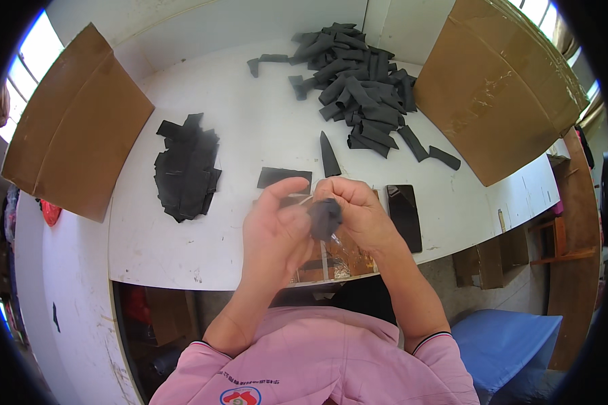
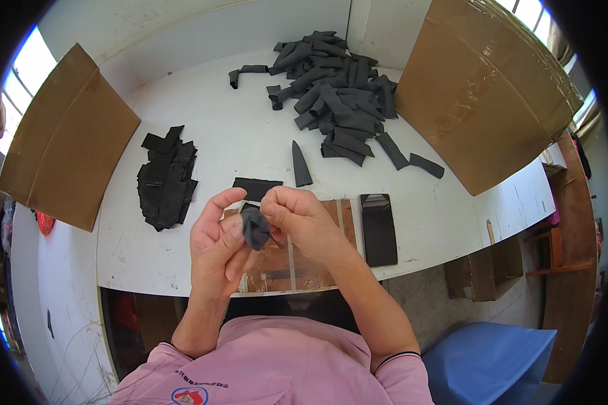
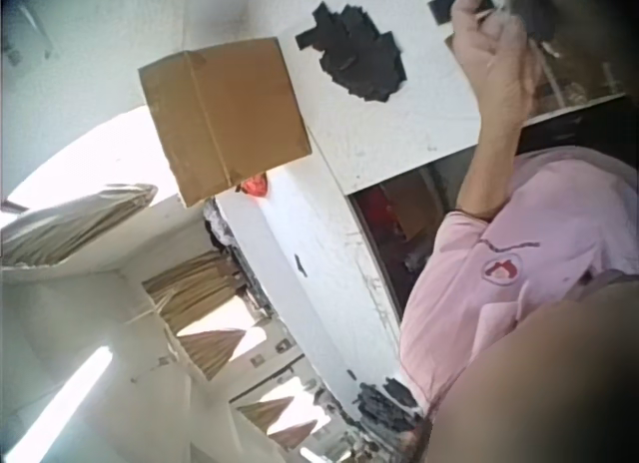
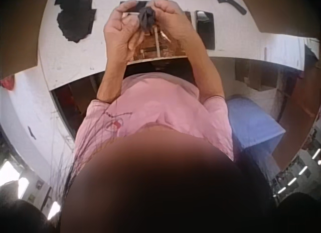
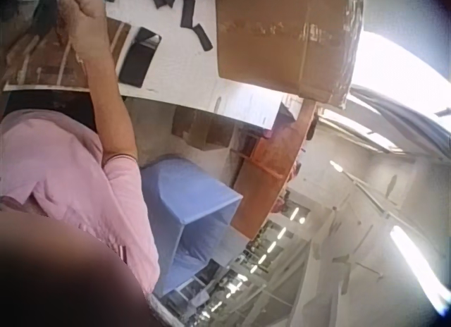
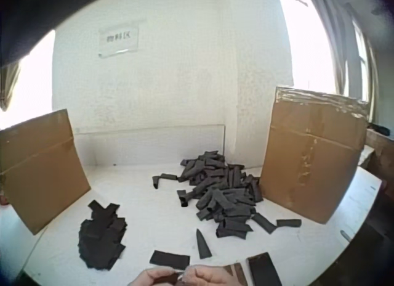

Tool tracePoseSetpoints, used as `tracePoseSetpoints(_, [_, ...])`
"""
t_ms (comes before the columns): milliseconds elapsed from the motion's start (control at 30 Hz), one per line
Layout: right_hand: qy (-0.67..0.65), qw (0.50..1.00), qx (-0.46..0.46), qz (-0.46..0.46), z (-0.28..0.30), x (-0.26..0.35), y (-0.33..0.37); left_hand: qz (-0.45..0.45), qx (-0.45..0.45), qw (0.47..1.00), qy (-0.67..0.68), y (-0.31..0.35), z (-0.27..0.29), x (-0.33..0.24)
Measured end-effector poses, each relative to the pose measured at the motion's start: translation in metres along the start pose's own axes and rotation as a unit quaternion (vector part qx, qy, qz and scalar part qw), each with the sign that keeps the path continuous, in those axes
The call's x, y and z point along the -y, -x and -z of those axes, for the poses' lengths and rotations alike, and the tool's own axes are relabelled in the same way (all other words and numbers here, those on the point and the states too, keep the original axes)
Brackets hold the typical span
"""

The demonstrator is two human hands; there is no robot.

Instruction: Manually inspecting, feeling, and sorting black foam or rubber manufacturing components at a workbench.

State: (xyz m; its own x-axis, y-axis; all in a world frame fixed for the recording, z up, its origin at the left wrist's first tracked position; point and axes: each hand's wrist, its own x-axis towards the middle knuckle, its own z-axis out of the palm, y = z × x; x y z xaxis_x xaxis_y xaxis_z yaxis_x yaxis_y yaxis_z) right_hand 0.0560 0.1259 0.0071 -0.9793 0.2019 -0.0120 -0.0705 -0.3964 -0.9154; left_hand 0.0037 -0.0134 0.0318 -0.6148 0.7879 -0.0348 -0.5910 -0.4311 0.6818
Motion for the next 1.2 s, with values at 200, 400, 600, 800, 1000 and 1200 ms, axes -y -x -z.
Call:
tracePoseSetpoints(200, [0.034,0.999,-0.023,-0.004,0.011,-0.044,0.003,0.045,-0.049,0.998,0.015,-0.003,0.04,0.023])
tracePoseSetpoints(400, [0.132,0.99,-0.058,-0.001,0.005,-0.031,0.007,-0.174,-0.062,0.911,-0.368,-0.01,0.031,0.013])
tracePoseSetpoints(600, [0.266,0.934,-0.129,0.199,-0.012,-0.004,0.022,-0.302,0.057,0.848,-0.432,-0.017,0.028,0.005])
tracePoseSetpoints(800, [0.714,0.644,-0.073,0.263,-0.03,0.02,0.02,-0.291,-0.099,0.939,-0.153,0.003,0.014,0.006])
tracePoseSetpoints(1000, [0.619,0.729,-0.115,0.268,-0.002,-0.032,0.024,-0.143,0.004,0.971,-0.19,-0.015,0.03,0.012])
tracePoseSetpoints(1200, [0.558,0.771,-0.09,0.295,-0.011,-0.011,0.029,-0.062,0.103,0.943,-0.312,-0.021,0.008,-0.008])
